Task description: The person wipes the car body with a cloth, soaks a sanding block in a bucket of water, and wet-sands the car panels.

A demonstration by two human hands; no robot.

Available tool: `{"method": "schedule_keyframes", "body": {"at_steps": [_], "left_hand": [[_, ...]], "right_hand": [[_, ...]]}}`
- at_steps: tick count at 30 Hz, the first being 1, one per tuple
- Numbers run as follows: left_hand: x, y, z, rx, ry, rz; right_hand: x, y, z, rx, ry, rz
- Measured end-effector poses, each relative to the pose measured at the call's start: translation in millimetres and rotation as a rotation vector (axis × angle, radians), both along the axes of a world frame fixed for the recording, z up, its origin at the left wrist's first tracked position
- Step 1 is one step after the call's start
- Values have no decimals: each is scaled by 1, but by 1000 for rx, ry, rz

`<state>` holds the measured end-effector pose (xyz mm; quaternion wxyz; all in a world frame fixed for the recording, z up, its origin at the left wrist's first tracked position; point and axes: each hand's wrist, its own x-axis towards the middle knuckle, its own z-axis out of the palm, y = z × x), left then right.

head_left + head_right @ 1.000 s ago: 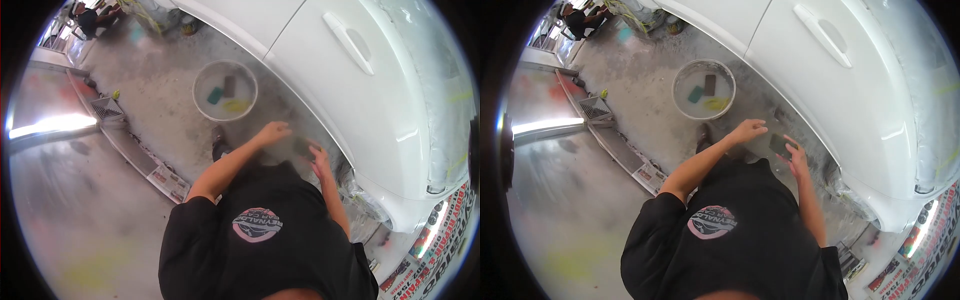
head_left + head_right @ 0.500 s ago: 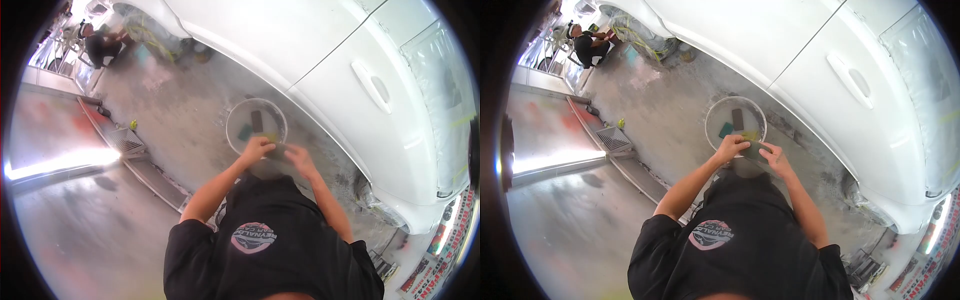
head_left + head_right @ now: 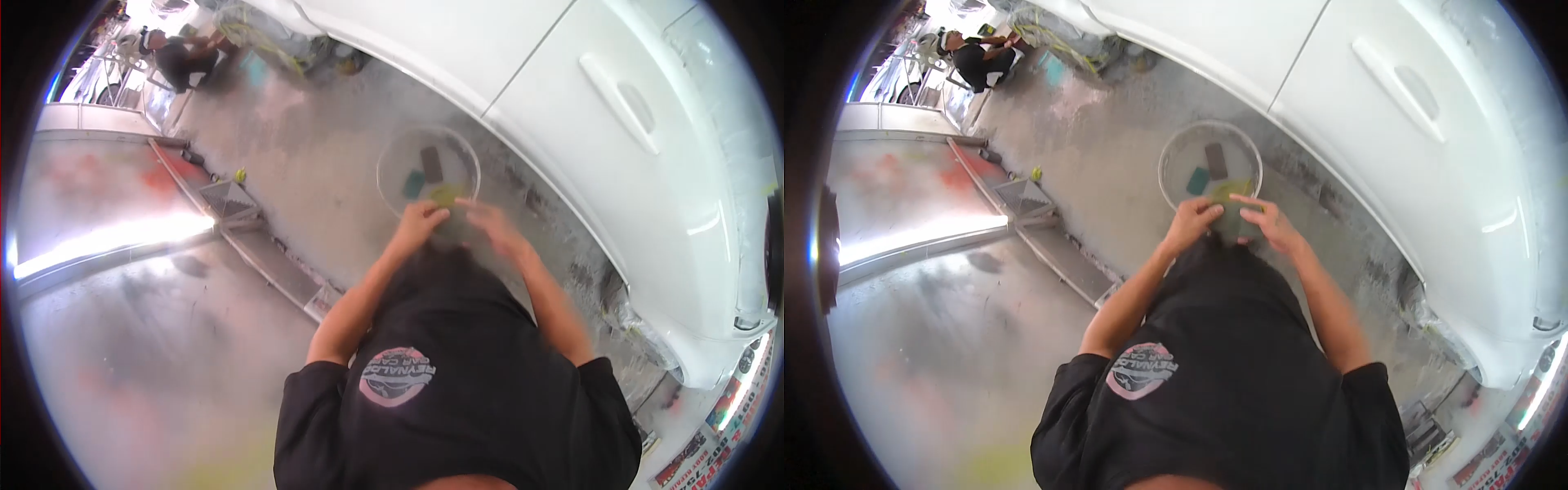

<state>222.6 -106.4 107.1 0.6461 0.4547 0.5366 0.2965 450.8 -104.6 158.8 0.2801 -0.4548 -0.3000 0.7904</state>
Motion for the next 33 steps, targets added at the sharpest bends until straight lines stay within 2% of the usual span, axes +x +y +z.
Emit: {"method": "schedule_keyframes", "body": {"at_steps": [2,6,9,12,14,16,17,19,21,24,27,29,33], "left_hand": [[-7,-6,-9,-93,-30,56],[-36,-16,-53,-63,194,-12],[-45,-1,-67,-6,304,-124],[-53,33,-115,356,517,-269],[-57,77,-136,478,698,-452],[-51,115,-163,345,893,-411],[-61,132,-202,437,1038,-632],[-67,159,-254,487,1139,-820],[-54,179,-279,368,1076,-737],[-33,191,-330,280,1092,-857],[-47,181,-450,505,1001,-1384],[-50,166,-471,356,977,-1365],[-44,126,-477,123,926,-1269]], "right_hand": [[6,-6,-36,-28,-34,-45],[33,-27,-93,-115,-157,-318],[49,-40,-91,-231,-264,-493],[60,-60,-110,-233,-379,-601],[51,-65,-116,-283,-440,-706],[36,-77,-117,-322,-510,-771],[23,-82,-115,-325,-536,-788],[2,-105,-123,-332,-565,-813],[-23,-147,-151,-338,-572,-820],[-46,-182,-159,-430,-570,-760],[-64,-212,-175,-512,-560,-794],[-59,-215,-194,-524,-583,-767],[-51,-219,-211,-493,-616,-747]]}}
